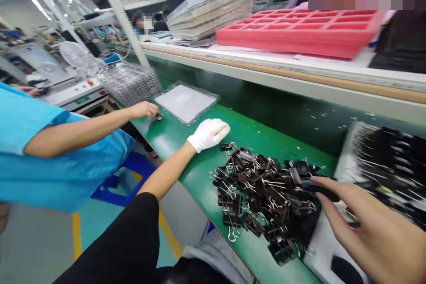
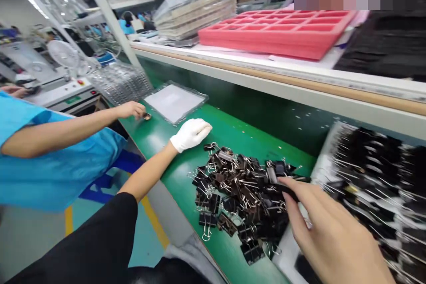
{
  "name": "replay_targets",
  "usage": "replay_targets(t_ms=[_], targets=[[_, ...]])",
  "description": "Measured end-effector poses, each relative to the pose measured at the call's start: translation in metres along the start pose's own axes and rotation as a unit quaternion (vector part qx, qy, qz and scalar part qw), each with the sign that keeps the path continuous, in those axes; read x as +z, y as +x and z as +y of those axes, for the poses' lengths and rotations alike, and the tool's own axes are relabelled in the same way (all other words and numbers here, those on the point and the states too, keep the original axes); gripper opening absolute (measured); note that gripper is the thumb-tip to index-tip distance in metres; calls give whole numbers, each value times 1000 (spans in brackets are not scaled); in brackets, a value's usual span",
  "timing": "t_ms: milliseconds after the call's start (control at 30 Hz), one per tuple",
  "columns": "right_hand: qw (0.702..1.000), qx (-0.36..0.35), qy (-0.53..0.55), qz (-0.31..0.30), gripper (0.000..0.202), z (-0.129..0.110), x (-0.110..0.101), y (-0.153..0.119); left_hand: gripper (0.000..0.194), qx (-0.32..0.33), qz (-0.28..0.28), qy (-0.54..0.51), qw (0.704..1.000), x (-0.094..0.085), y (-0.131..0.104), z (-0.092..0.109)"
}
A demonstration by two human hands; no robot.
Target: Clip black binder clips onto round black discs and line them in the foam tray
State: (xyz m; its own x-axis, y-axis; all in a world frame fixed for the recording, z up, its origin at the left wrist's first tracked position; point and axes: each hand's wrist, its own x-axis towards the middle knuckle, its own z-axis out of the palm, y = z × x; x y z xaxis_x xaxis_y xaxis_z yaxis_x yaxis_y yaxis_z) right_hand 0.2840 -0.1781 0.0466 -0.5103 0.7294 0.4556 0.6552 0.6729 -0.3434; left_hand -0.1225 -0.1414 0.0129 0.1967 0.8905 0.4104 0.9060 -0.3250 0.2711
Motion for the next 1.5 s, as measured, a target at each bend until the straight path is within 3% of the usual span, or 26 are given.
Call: replay_targets(t_ms=[133, 200, 267, 333, 367, 433, 467, 567, 700, 900, 1000, 1067, 1133, 1200, 1267, 1333, 1400, 1500], targets=[[994, -92, 17, -48, 41, -17, 18, 15, 42, -34, 138, 79, 987, -9, -36, -11], [991, -107, 39, -66, 41, -24, 23, 8, 39, -91, 163, 96, 978, -15, -60, -22], [993, -100, 56, -41, 40, -32, 26, -3, 35, -178, 178, 124, 960, -23, -80, -37], [995, -79, 61, 5, 38, -40, 25, -11, 38, -292, 197, 176, 919, -35, -94, -56], [995, -73, 61, 23, 36, -44, 23, -13, 49, -354, 199, 201, 891, -42, -99, -66], [994, -85, 66, 35, 33, -51, 17, -14, 80, -467, 164, 215, 842, -59, -104, -87], [992, -101, 72, 33, 32, -54, 13, -13, 84, -506, 132, 196, 830, -67, -106, -96], [988, -123, 85, 33, 28, -57, 0, -8, 58, -520, 58, 132, 842, -83, -107, -112], [988, -125, 80, 51, 27, -54, -10, -3, 45, -468, 62, 97, 876, -84, -107, -105], [989, -82, 114, 48, 27, -48, -12, 4, 19, -385, 84, 14, 919, -62, -89, -62], [990, -48, 121, 46, 31, -50, -14, 6, 27, -341, 135, -77, 927, -40, -56, -13], [992, -2, 105, 71, 31, -55, -17, 7, 34, -259, 168, -262, 914, -27, -28, 34], [987, 27, 103, 117, 24, -62, -21, 9, 39, -176, 114, -403, 891, -19, 0, 86], [979, -4, 106, 176, 19, -66, -23, 13, 41, -121, 22, -486, 866, -18, 24, 133], [969, -71, 77, 225, 38, -64, -24, 19, 42, -81, -61, -529, 842, -20, 42, 167], [956, -125, 36, 261, 57, -55, -22, 25, 44, -57, -125, -562, 816, -20, 55, 187], [949, -162, 10, 272, 68, -44, -19, 27, 51, -49, -165, -596, 784, -19, 62, 195], [960, -169, -57, 216, 72, -35, -12, 27, 59, -47, -190, -611, 767, -18, 68, 193]])
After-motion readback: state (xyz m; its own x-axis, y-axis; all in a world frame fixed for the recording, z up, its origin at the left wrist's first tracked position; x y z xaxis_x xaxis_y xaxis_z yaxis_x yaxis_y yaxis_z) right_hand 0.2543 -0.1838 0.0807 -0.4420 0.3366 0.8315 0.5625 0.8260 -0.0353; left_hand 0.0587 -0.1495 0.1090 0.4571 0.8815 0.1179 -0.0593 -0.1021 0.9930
